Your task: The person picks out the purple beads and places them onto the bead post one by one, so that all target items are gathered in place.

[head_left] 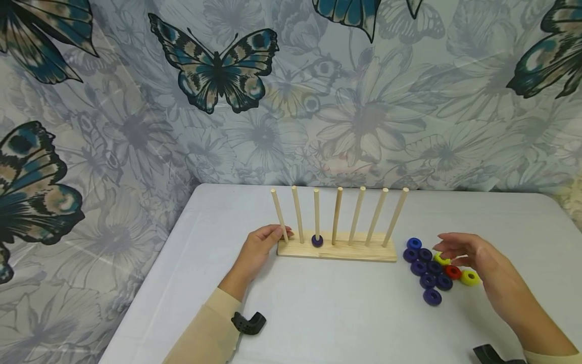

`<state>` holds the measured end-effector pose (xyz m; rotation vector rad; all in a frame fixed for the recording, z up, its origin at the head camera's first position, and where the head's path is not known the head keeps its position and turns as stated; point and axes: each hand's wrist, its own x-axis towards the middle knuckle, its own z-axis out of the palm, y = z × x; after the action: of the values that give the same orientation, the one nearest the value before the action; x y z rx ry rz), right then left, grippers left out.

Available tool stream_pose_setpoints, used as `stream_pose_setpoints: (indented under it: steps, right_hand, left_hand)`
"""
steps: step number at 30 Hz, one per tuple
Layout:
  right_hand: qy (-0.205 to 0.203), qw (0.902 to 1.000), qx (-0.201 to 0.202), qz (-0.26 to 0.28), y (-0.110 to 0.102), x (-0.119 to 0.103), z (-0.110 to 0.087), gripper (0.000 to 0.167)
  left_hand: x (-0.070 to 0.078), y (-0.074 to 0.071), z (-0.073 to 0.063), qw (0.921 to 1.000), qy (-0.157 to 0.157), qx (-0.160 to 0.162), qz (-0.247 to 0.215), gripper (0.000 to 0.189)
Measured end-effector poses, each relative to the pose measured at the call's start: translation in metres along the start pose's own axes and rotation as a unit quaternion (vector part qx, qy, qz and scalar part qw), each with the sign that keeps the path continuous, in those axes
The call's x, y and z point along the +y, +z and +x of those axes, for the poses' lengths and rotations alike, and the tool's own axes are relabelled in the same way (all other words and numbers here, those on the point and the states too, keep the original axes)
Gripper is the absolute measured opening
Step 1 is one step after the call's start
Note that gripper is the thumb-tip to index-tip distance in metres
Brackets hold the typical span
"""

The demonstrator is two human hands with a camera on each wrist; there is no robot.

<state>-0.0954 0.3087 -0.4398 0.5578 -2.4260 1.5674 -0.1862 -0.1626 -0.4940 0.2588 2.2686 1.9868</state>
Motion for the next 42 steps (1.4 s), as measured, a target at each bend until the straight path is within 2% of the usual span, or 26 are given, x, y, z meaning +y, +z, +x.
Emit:
stream_pose_setpoints:
  steps: [5, 10, 19, 26, 32, 37, 42]
  right_hand:
    - [-0.007, 0.9999, -0.011, -0.011, -0.005, 0.005, -0.014, 0.053]
    - [0.008, 0.9995, -0.018, -0.025, -0.006, 0.006, -0.027, 0.053]
    - [0.060, 0.9962, -0.019, -0.060, -0.008, 0.020, -0.050, 0.047]
    - [0.144, 0.9850, -0.021, -0.092, -0.004, 0.025, -0.059, 0.043]
    - [0.130, 0.9867, -0.017, -0.096, 0.003, 0.029, -0.062, 0.036]
    - [0.146, 0.9839, -0.025, -0.101, 0.007, 0.032, -0.063, 0.034]
    - [0.144, 0.9824, -0.012, -0.119, 0.011, 0.031, -0.064, 0.037]
  left_hand:
    - [0.001, 0.001, 0.000, 1.0000, -0.001, -0.001, -0.001, 0.033]
    - [0.000, 0.001, 0.000, 1.0000, -0.001, -0.003, -0.008, 0.033]
    - [-0.002, 0.002, 0.000, 0.9999, 0.001, -0.005, -0.009, 0.033]
    - [-0.004, 0.003, 0.001, 1.0000, -0.003, -0.003, -0.002, 0.034]
    - [0.001, 0.001, -0.001, 1.0000, -0.001, 0.001, 0.006, 0.034]
    - [0.001, -0.001, 0.000, 1.0000, 0.000, -0.002, 0.005, 0.034]
    - [0.002, -0.001, 0.000, 1.0000, -0.002, -0.002, 0.005, 0.035]
